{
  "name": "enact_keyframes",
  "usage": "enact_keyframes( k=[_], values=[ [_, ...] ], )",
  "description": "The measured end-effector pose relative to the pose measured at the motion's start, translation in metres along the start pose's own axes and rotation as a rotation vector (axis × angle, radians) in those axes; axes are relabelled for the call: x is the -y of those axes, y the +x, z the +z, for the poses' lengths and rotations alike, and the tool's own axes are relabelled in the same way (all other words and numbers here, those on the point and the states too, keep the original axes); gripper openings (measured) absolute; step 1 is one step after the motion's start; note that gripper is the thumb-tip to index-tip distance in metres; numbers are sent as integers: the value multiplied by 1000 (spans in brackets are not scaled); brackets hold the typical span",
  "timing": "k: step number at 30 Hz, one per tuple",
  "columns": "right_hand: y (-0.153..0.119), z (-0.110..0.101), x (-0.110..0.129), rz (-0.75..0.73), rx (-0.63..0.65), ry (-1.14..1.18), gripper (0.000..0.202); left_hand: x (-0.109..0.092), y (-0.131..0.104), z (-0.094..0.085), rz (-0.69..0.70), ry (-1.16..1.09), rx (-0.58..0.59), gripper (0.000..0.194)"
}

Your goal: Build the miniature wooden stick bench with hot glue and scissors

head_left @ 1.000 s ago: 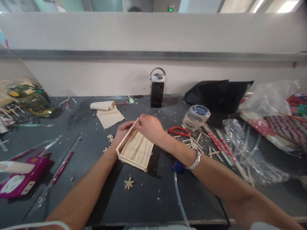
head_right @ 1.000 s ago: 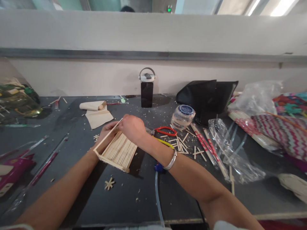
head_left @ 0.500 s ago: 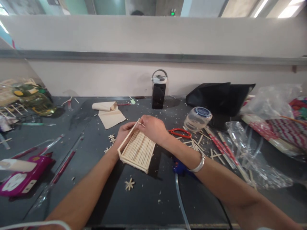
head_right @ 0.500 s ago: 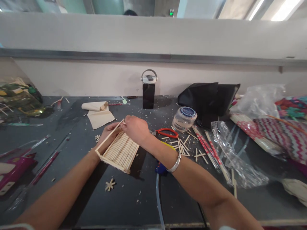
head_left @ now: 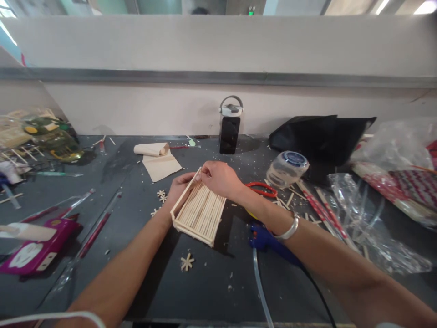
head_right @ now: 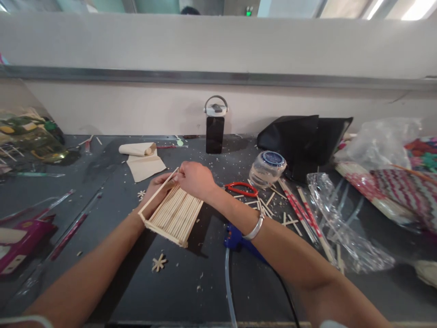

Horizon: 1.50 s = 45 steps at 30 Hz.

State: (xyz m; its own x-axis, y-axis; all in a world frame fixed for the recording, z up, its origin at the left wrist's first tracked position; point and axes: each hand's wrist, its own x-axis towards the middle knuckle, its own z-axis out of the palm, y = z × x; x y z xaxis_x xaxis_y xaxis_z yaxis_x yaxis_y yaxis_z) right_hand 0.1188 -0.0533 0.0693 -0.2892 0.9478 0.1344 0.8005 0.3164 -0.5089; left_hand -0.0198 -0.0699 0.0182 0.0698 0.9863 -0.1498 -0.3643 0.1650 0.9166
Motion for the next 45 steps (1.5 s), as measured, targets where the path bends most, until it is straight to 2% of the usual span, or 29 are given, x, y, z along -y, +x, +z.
enact_keyframes(
  k=[11, 18, 26, 31, 35, 39, 42, 45],
  values=[
    [8, 4, -12, 12, 40, 308, 10, 3, 1, -3, -8, 13, 5, 33],
    [7, 3, -12, 113, 82, 497, 13, 4, 2, -3, -10, 19, 16, 31],
    [8, 6, -12, 210, 109, 537, 15, 4, 1, -2, -8, 20, 2, 31],
    [7, 10, -29, 286, 124, 561, 19, 4, 2, -3, 31, 67, 36, 31],
    [11, 3, -34, 234, 80, 637, 16, 4, 2, -1, 6, 63, 23, 33],
    [13, -4, -27, 123, 150, 654, 9, 3, 0, 0, 5, 44, 22, 28],
    [10, -3, -25, 84, 184, 633, 14, 3, 1, 0, 13, 54, 6, 22],
    [8, 1, -29, 97, 186, 612, 20, 2, 2, 0, 46, 60, 6, 25]
  ],
)
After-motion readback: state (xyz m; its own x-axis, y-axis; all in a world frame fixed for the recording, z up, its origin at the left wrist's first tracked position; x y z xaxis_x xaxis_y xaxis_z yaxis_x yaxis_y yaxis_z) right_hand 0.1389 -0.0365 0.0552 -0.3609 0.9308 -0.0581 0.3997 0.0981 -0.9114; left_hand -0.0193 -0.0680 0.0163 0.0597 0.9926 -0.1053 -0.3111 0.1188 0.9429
